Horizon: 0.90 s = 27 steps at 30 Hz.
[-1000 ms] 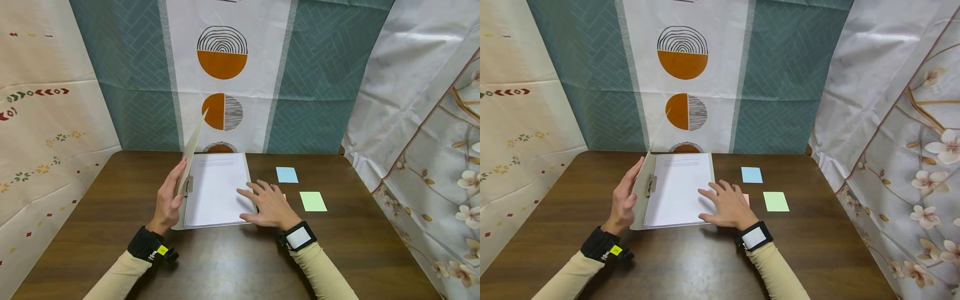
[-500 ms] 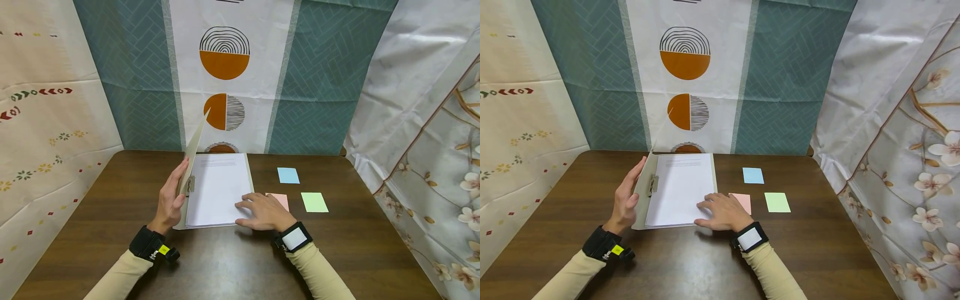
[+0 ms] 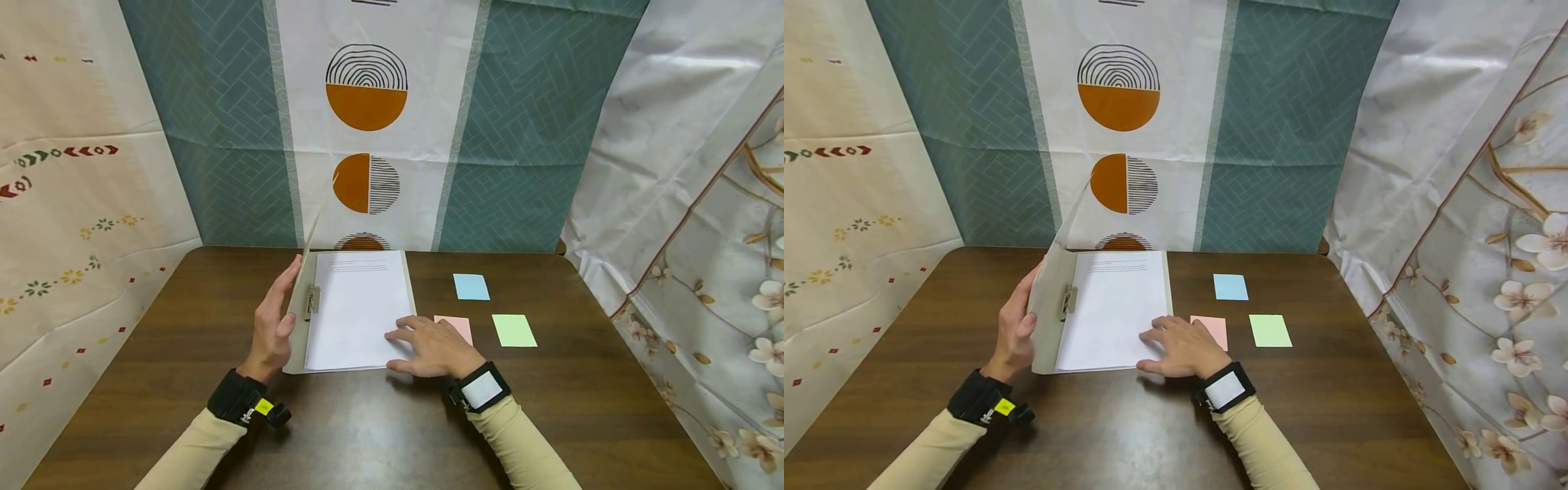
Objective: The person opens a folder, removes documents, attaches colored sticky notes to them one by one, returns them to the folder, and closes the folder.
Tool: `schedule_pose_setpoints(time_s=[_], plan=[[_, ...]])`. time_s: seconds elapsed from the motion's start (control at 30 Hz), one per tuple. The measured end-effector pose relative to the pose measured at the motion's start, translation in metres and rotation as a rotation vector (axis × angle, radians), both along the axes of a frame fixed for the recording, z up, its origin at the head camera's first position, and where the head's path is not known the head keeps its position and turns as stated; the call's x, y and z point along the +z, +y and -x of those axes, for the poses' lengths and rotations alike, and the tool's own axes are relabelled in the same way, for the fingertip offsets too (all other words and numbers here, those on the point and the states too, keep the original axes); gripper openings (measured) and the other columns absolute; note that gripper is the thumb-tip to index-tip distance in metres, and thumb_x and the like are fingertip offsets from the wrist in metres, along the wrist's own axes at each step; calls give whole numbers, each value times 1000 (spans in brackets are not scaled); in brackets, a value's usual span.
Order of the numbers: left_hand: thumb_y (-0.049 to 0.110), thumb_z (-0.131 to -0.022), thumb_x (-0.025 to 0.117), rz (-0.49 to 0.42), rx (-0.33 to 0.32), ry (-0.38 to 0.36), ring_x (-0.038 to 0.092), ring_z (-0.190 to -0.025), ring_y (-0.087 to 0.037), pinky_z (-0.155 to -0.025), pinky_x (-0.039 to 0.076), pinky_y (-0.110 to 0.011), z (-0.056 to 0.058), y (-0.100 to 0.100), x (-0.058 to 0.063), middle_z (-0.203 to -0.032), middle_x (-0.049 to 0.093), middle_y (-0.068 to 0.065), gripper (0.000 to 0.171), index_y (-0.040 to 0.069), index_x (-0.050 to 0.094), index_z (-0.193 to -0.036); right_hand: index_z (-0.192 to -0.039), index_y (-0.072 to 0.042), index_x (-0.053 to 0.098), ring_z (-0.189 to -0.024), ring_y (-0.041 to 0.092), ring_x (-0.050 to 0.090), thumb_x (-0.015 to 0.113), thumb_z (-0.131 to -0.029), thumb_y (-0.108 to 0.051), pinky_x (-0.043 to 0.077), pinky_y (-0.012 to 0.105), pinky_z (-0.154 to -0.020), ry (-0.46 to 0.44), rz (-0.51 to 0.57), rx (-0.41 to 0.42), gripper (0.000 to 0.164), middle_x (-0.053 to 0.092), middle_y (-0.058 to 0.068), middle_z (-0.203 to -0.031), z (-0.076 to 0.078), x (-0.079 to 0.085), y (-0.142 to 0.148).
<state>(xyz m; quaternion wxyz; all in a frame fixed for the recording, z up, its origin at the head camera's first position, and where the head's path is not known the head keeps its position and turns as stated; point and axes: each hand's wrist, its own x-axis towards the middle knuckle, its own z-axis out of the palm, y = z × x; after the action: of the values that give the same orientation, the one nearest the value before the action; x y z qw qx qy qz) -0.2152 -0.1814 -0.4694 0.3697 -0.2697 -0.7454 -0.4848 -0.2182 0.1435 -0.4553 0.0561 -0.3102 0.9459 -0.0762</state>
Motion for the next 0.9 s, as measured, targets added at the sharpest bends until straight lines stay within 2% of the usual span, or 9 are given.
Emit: schedule_pose_setpoints(time_s=[0.13,0.2,0.37,0.43,0.5,0.6,0.67,0.8,0.9], plan=[[32,-109,41,-41,-6,19,47,-164,-1,-137,32,-23,1,-3,3,-177,50,5,68,-10,47,-162,-149,-32,74,-151,26,63,66,-101,-69,59,57,-108,4,-3,-1,61,66,5,-162,0,-1,0],[26,-105,42,-49,-2,55,48,-165,-5,-137,33,-24,1,-5,5,-177,51,5,67,-12,47,-160,-149,-33,74,-150,26,64,66,-100,-69,59,56,-106,5,-3,-2,62,66,5,-162,0,-1,0],[19,-100,46,-65,41,233,48,-168,-19,-140,33,-33,5,-5,18,-175,55,-5,66,-15,48,-157,-149,-32,74,-150,25,64,67,-100,-69,59,56,-106,2,1,-5,61,66,5,-161,0,-1,1],[13,-96,47,-75,77,314,47,-168,-21,-141,33,-37,6,-3,23,-175,55,-5,66,-10,50,-159,-149,-32,74,-149,25,64,67,-100,-69,59,57,-106,0,3,-6,61,66,5,-161,0,-2,1],[3,-91,47,-88,121,386,45,-169,-22,-141,33,-39,6,-1,28,-176,54,-3,72,-1,52,-163,-149,-32,74,-149,25,64,68,-100,-68,59,57,-106,2,3,-6,61,66,5,-161,0,-2,1],[-11,-83,44,-81,197,468,41,-172,-21,-141,31,-40,4,3,34,-178,50,3,91,17,51,-169,-149,-33,74,-148,25,65,68,-99,-68,60,55,-104,14,-1,-4,61,66,5,-161,0,-2,1],[-17,-81,43,-68,239,510,38,-173,-20,-140,32,-39,3,6,37,-180,47,6,98,23,49,-171,-149,-33,74,-147,24,66,69,-99,-68,61,53,-102,26,-5,1,61,67,5,-161,0,-2,1],[-21,-82,45,-13,319,601,32,-175,-18,-138,32,-44,2,11,39,-182,42,7,101,24,48,-172,-148,-33,74,-146,22,67,70,-99,-69,61,49,-98,46,-16,11,60,67,4,-160,0,-3,2],[-25,-80,51,75,420,693,26,-177,-19,-143,21,-50,2,13,39,-184,38,5,102,20,49,-172,-149,-33,74,-146,23,67,69,-99,-69,61,48,-97,48,-17,13,61,67,4,-160,0,-3,2]])
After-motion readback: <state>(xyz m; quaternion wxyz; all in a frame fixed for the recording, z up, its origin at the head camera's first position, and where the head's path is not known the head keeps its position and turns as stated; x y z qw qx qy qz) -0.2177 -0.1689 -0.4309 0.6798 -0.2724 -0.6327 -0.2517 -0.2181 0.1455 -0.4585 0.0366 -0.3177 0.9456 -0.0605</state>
